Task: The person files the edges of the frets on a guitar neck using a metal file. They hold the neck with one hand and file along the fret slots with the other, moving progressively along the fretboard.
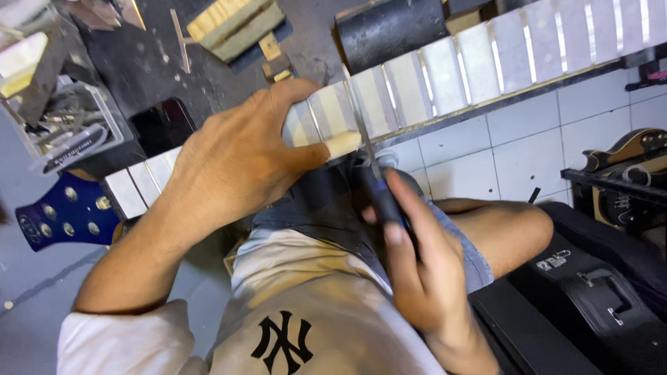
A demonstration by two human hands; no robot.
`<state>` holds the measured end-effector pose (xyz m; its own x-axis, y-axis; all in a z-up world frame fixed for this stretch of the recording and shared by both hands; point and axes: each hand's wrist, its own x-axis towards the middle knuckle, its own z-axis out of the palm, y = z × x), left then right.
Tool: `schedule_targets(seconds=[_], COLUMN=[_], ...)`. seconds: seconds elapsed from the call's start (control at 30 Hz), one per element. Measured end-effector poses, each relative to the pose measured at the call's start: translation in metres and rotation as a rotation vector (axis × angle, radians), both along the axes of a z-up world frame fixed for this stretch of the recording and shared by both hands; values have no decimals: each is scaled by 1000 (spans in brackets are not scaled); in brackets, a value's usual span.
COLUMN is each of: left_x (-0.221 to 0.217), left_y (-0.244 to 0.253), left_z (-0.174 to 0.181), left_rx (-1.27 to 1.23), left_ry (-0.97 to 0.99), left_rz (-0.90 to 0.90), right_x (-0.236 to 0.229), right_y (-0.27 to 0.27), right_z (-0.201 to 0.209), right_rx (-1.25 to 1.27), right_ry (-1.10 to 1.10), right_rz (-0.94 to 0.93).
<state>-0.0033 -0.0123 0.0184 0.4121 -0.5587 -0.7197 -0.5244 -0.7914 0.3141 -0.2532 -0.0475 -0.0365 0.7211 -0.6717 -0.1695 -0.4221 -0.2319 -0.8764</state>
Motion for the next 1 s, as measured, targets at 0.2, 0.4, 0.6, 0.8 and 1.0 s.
schedule_targets(seconds=[0.2, 0.4, 0.6, 0.8, 1.0], left_x=[0, 11, 11, 9, 13], left_y=[0, 40, 38, 36, 42], left_z=[-6, -52, -42, -44, -55], left_rx=[-15, -686, -574, -540, -632], left_ry=[-28, -470, -399, -369, -486], left_rz=[-46, -689, -640, -582, -691], right_x=[-43, 36, -25, -13, 32], right_y=[21, -24, 11, -5, -22], right_z=[-3, 15, 7, 10, 16], right_rx=[-142, -168, -123, -223, -133], right_ry=[-51, -25, 60, -27, -26], right_rz=[49, 168, 67, 202, 117])
